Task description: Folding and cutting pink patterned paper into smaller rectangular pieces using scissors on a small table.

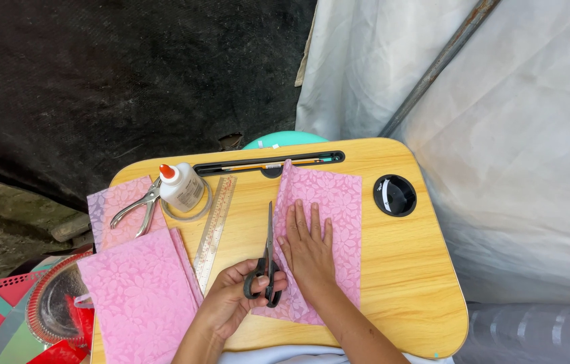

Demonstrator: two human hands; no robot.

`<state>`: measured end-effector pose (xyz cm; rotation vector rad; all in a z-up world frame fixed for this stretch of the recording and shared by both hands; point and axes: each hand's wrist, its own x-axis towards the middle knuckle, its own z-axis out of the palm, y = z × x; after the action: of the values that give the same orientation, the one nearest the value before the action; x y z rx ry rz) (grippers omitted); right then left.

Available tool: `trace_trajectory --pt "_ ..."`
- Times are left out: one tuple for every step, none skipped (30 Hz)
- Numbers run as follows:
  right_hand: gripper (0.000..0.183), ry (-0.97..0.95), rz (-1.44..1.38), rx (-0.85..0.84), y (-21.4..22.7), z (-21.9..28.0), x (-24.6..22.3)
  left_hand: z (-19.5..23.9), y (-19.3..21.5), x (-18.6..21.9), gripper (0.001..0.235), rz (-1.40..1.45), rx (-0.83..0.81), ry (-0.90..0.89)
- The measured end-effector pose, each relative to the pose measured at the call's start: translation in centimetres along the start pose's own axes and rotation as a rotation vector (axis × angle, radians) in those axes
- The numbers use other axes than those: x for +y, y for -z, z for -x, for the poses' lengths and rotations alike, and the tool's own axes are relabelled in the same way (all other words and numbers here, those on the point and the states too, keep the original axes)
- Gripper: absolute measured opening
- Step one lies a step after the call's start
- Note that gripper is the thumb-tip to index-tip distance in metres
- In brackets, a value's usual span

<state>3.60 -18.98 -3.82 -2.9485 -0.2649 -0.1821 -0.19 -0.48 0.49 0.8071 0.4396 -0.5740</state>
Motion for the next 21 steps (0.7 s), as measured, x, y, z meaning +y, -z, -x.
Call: trace_trajectory --pt "0.067 -0.002 0.0 -0.001 0.3 0.0 -0.1 -0.1 0.1 -0.2 0.041 -0.001 0.0 0.002" --pt "0.066 0.009 -0.013 -0.009 0.7 0.1 -0.2 -0.2 0.2 -0.3 0.041 -0.014 0.011 -0.003" --pt "0.065 0.019 -0.025 -0.018 1.0 0.1 -0.3 -0.4 0.3 -0.5 0.04 -0.028 0.021 -0.007" --pt "0.065 0.017 -0.025 -0.018 1.2 0.2 -0.3 -0.2 0.2 -0.5 0.04 -0.029 0.021 -0.005" --pt "0.065 0.02 -0.022 -0.021 1.3 0.1 -0.4 -0.2 0.0 -0.4 0.042 -0.039 0.051 0.004" --pt "0.066 0.022 -0.019 -0.024 1.5 0.1 -0.5 -0.1 -0.2 -0.4 0.043 -0.049 0.081 0.013" --pt "0.066 0.023 -0.019 -0.023 1.3 0.1 -0.4 -0.2 -0.1 -0.2 0.043 -0.05 0.082 0.012" --pt "0.066 0.022 -0.003 -0.02 1.2 0.1 -0.4 -0.2 0.0 -0.1 0.042 -0.032 0.058 0.013" --pt "0.065 0.022 0.014 -0.019 1.0 0.1 -0.3 -0.3 0.1 0.0 0.04 -0.014 0.036 0.014" --pt "0.065 0.024 0.013 -0.019 1.2 0.0 -0.4 -0.4 0.3 0.3 0.04 -0.014 0.038 0.013" --pt "0.064 0.015 -0.015 -0.039 1.4 0.0 -0.5 -0.6 0.5 0.5 0.038 -0.01 0.015 0.021" --pt "0.063 0.006 -0.042 -0.059 1.6 0.0 -0.5 -0.8 0.7 0.8 0.035 -0.005 -0.009 0.028" --pt "0.063 0.006 -0.043 -0.06 1.9 0.0 -0.7 -1.0 0.7 0.9 0.035 -0.005 -0.008 0.029" --pt "0.063 -0.007 -0.1 -0.062 2.3 0.0 -0.9 -1.2 0.7 1.0 0.037 -0.022 0.002 0.018" --pt "0.063 -0.021 -0.157 -0.063 2.6 -0.1 -1.0 -1.4 0.6 1.2 0.039 -0.039 0.01 0.007" --pt "0.063 -0.021 -0.156 -0.063 2.6 0.0 -1.0 -1.5 0.6 1.2 0.039 -0.039 0.01 0.007" --pt "0.063 -0.011 -0.145 -0.051 2.6 0.0 -1.0 -1.6 0.4 1.3 0.04 -0.051 0.015 0.002" --pt "0.062 -0.002 -0.134 -0.038 2.5 0.0 -0.9 -1.7 0.3 1.4 0.041 -0.064 0.019 -0.003" --pt "0.062 -0.003 -0.133 -0.04 2.5 0.1 -0.9 -1.6 0.4 1.4 0.041 -0.063 0.019 -0.001" --pt "0.062 -0.006 -0.135 -0.047 2.5 0.1 -0.9 -1.5 0.4 1.4 0.041 -0.062 0.006 0.0" --pt "0.062 -0.008 -0.137 -0.051 2.6 0.1 -1.0 -1.5 0.4 1.5 0.041 -0.062 -0.009 0.0"
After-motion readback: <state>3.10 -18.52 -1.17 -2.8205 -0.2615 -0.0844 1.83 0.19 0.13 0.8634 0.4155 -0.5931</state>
